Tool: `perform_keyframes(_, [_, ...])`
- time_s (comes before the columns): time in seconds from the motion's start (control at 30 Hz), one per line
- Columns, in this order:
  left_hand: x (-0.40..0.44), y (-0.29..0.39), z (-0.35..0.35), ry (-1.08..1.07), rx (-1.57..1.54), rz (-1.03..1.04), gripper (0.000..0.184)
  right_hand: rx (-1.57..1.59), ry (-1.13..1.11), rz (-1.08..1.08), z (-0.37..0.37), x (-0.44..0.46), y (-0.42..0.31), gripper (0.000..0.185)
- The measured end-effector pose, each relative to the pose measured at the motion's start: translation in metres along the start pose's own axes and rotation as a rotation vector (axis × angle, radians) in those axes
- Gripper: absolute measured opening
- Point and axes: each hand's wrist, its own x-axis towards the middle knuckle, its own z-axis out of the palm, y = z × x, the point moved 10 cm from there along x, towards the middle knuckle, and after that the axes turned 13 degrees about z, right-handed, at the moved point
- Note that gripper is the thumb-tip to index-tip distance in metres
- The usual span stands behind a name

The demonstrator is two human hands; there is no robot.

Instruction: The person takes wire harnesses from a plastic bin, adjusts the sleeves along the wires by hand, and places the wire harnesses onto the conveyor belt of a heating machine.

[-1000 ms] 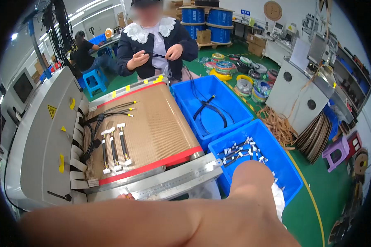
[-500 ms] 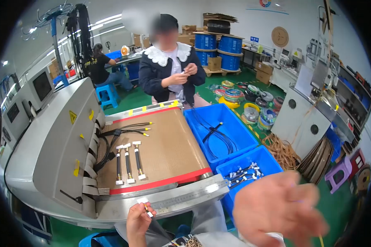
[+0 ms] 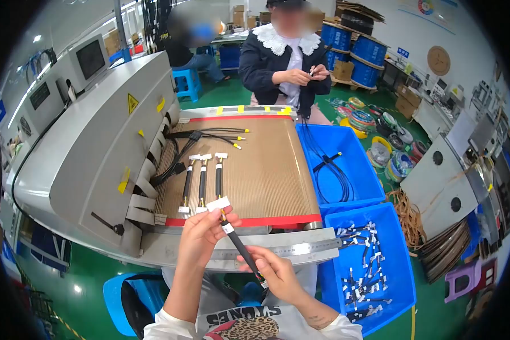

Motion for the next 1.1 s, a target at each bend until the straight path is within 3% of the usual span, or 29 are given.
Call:
perform_keyframes(0.13, [0.001, 0.002, -0.002, 0.017, 0.029, 0.006, 0.031, 0.033, 0.004, 0.158, 0.005, 0.0, 0.014, 0.029])
perform_keyframes(0.7, [0.001, 0.002, 0.013, -0.024, 0.119, 0.042, 0.033, 0.026, 0.092, 0.096, -0.005, -0.011, 0.017, 0.026])
perform_keyframes(0.8, [-0.005, -0.009, 0.025, -0.09, -0.114, 0.023, 0.037, 0.085, 0.11, 0.068, -0.008, -0.013, 0.014, 0.026])
perform_keyframes(0.9, [-0.016, -0.032, 0.026, -0.153, -0.112, -0.018, 0.041, 0.138, 0.112, 0.078, -0.009, -0.014, 0.016, 0.026])
perform_keyframes(1.1, [-0.02, -0.034, 0.027, -0.107, -0.015, -0.058, 0.027, 0.075, 0.071, 0.037, -0.008, -0.014, 0.013, 0.03])
